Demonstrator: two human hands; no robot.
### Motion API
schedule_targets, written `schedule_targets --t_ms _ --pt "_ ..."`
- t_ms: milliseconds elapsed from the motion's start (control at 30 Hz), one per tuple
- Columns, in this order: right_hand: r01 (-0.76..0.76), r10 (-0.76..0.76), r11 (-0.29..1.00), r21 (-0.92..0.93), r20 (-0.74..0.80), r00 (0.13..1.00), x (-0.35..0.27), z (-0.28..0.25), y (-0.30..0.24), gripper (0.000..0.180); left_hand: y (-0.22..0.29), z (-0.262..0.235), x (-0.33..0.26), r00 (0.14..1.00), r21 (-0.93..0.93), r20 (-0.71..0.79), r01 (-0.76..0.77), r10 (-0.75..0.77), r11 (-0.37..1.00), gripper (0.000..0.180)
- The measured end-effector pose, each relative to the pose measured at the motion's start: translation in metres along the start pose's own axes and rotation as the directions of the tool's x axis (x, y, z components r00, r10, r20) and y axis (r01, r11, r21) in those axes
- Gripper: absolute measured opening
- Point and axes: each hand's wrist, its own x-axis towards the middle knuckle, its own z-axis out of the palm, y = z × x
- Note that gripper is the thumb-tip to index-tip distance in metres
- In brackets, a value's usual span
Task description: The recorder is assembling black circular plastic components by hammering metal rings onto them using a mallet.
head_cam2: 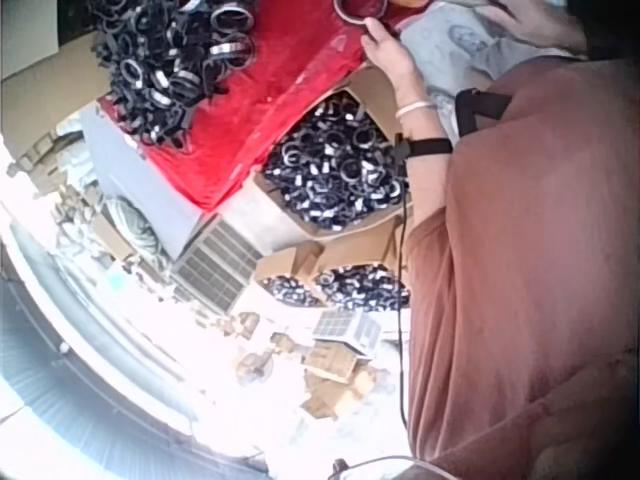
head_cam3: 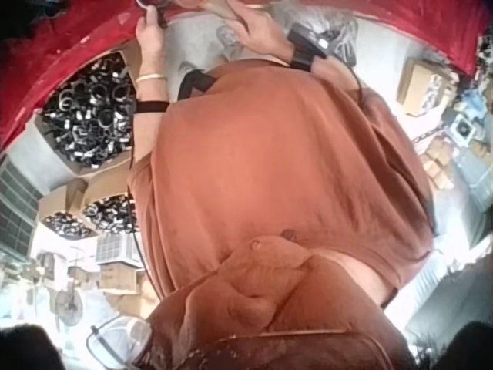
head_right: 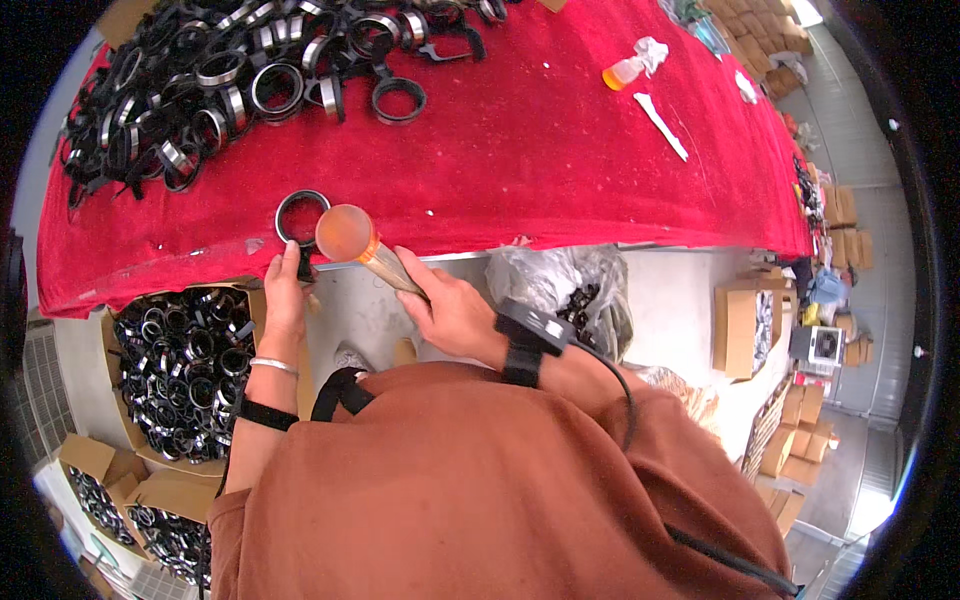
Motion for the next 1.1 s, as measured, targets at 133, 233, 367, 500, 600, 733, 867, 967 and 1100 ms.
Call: schedule_targets --t_ms 133,233,367,500,600,733,867,967,1100 --pt "-0.091 0.090 0.996 -0.004 0.118 0.989 0.006 -0.006 -0.006 0.050 -0.006 -0.010 0.007 0.999 0.062 0.014 -0.042 0.042 0.997 0.039" --pt "-0.320 0.303 0.945 0.065 0.198 0.932 0.004 -0.013 -0.020 0.040 -0.001 -0.007 -0.002 0.996 -0.003 0.065 -0.062 0.062 0.998 0.038" --pt "-0.380 0.376 0.925 -0.007 0.151 0.914 0.007 -0.011 -0.016 0.029 -0.013 -0.019 -0.001 0.959 0.180 0.194 -0.244 0.209 0.953 0.038" --pt "-0.336 0.347 0.936 -0.102 0.127 0.929 0.010 -0.016 -0.007 0.031 -0.012 -0.022 -0.004 0.950 0.033 0.199 -0.250 0.239 0.968 0.029" --pt "-0.403 0.412 0.911 -0.087 0.160 0.897 0.013 -0.022 -0.009 0.032 -0.013 -0.025 -0.002 0.970 -0.104 0.155 -0.170 0.185 0.980 0.025" --pt "-0.129 0.127 0.992 0.016 0.089 0.988 0.023 -0.031 -0.032 0.037 -0.009 -0.028 0.005 0.978 0.069 0.146 -0.162 0.151 0.984 0.028" --pt "0.215 -0.213 0.972 0.091 -0.031 0.977 0.070 -0.016 -0.064 0.043 -0.009 -0.029 0.002 0.985 0.006 0.134 -0.110 0.108 0.994 0.026" --pt "0.356 -0.355 0.933 0.048 -0.040 0.934 0.091 0.004 -0.054 0.047 -0.006 -0.026 0.002 0.981 -0.055 0.164 -0.097 0.105 0.994 0.026" --pt "0.190 -0.184 0.981 -0.032 0.130 0.974 0.098 0.023 -0.020 0.047 -0.005 -0.026 0.001 0.985 -0.015 0.142 -0.097 0.098 0.995 0.026"
